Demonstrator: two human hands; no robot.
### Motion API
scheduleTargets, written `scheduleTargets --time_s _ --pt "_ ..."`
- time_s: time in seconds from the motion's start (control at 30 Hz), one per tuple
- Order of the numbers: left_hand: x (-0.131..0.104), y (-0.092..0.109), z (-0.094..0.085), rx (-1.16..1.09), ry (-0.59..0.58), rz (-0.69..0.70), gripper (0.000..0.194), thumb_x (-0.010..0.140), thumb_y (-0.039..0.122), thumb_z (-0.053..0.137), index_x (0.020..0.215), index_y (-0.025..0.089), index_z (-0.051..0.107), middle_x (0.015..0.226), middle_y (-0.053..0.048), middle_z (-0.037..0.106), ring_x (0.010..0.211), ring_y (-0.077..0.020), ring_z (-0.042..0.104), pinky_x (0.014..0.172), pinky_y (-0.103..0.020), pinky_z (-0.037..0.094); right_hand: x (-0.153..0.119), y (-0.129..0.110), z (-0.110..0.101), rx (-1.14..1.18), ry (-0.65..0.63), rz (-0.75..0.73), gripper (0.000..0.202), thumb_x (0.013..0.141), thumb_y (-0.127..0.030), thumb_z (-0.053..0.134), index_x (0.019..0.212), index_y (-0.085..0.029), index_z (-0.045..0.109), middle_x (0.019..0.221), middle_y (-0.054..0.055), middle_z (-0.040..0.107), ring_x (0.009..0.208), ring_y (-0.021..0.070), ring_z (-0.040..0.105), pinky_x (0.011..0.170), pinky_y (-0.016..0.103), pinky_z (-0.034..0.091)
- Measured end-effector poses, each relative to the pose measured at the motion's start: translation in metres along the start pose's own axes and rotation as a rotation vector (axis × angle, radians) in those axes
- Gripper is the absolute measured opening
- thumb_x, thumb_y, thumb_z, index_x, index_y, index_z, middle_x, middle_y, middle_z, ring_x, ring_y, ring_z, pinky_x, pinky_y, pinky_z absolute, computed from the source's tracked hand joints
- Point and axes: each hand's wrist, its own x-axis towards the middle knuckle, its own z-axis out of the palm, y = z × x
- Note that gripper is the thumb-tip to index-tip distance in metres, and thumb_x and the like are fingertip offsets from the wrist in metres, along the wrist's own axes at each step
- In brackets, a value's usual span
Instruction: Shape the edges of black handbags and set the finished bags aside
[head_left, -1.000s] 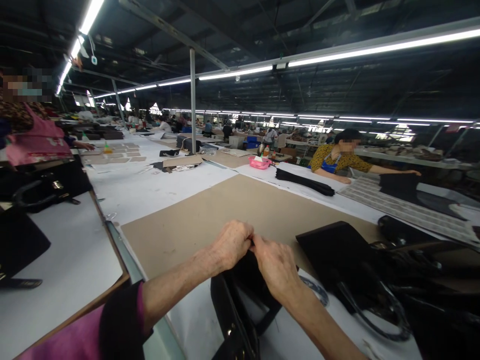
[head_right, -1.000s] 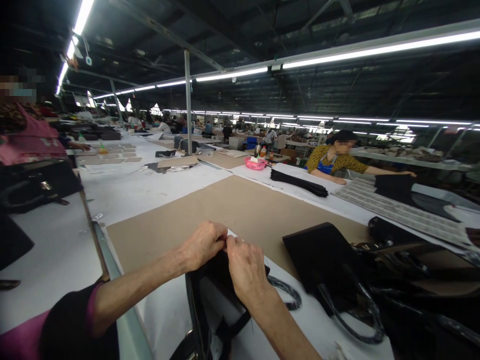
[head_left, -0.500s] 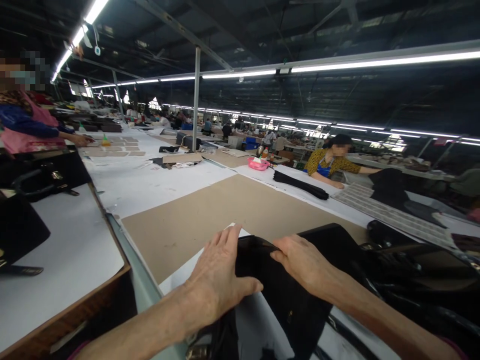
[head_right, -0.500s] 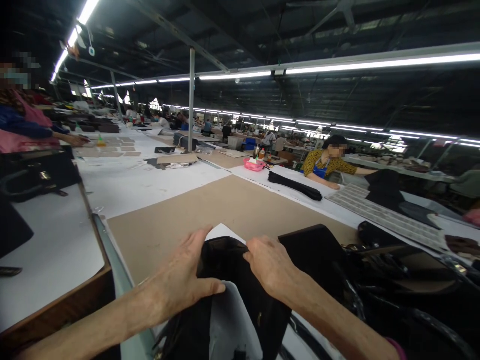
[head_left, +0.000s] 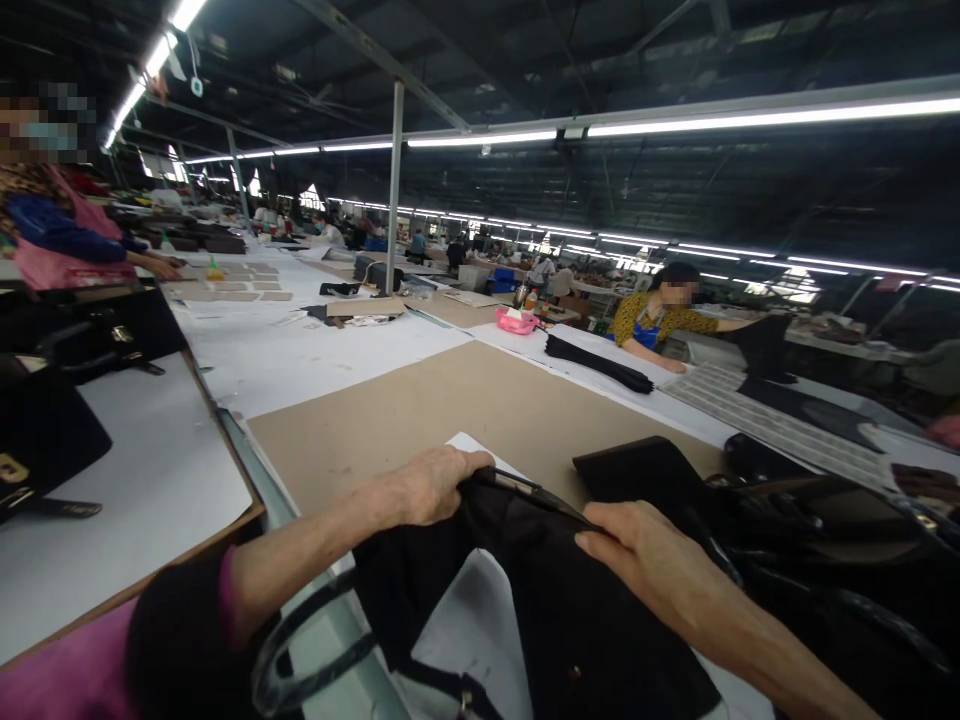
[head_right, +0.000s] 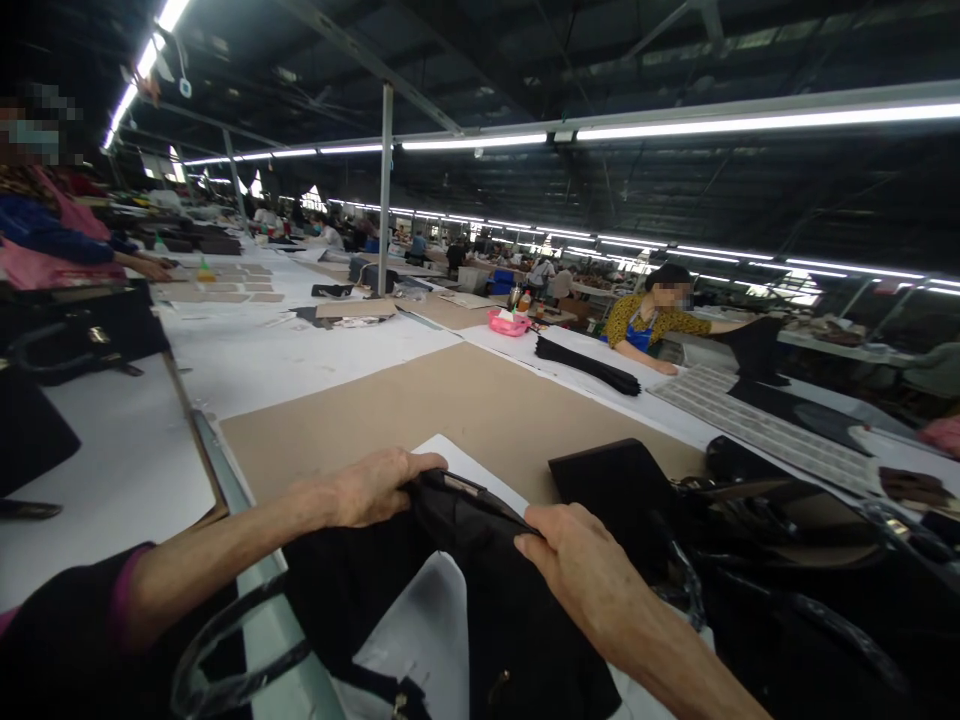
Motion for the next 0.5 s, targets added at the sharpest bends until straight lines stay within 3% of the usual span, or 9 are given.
scheduleTargets --time_s 0.1,0.2,0.3,0.4,0.5 --pt "0.006 -0.002 -0.002 -0.005 -0.056 0.040 0.032 0.068 0.010 0.045 0.095 0.023 0.052 0.084 0.001 0.061 0.079 -0.0165 0.058 0.065 -0.022 0.043 -0.002 0.004 0.013 0.041 0.035 0.018 0.022 0.081 -0.030 0.041 0.062 -0.020 0.047 0.068 0.000 0.057 0.067 0.0142 0.053 0.058 0.023 0.033" --pt "0.010 0.003 0.003 0.182 0.018 -0.004 0.039 0.076 0.016 0.046 0.114 0.021 0.042 0.098 -0.006 0.059 0.089 -0.0215 0.056 0.075 -0.030 0.043 -0.001 0.004 0.022 0.044 0.080 0.009 0.021 0.081 -0.029 0.041 0.064 -0.021 0.048 0.067 0.000 0.057 0.065 0.0139 0.052 0.057 0.023 0.033" --pt "0.007 0.005 0.007 0.382 0.135 0.159 0.061 0.072 0.013 0.052 0.126 0.020 0.025 0.118 -0.011 0.047 0.104 -0.0245 0.048 0.090 -0.037 0.035 0.002 0.003 0.024 0.016 0.087 -0.025 0.021 0.081 -0.027 0.042 0.062 -0.020 0.048 0.062 0.000 0.056 0.059 0.0130 0.051 0.052 0.022 0.030" --pt "0.002 0.005 0.005 0.374 0.143 0.293 0.059 0.065 0.006 0.052 0.119 0.021 0.031 0.118 -0.009 0.047 0.103 -0.0217 0.048 0.092 -0.033 0.033 0.003 0.001 0.024 -0.010 0.112 -0.062 0.021 0.082 -0.025 0.042 0.063 -0.020 0.050 0.061 0.000 0.056 0.056 0.0125 0.051 0.051 0.022 0.029" --pt "0.003 0.012 0.003 0.224 0.157 0.122 0.046 0.067 0.003 0.045 0.109 0.019 0.037 0.098 -0.007 0.056 0.088 -0.0206 0.055 0.080 -0.031 0.041 0.002 -0.002 0.025 -0.041 0.134 -0.070 0.021 0.082 -0.025 0.042 0.063 -0.020 0.051 0.061 0.001 0.058 0.057 0.0128 0.052 0.053 0.023 0.030"
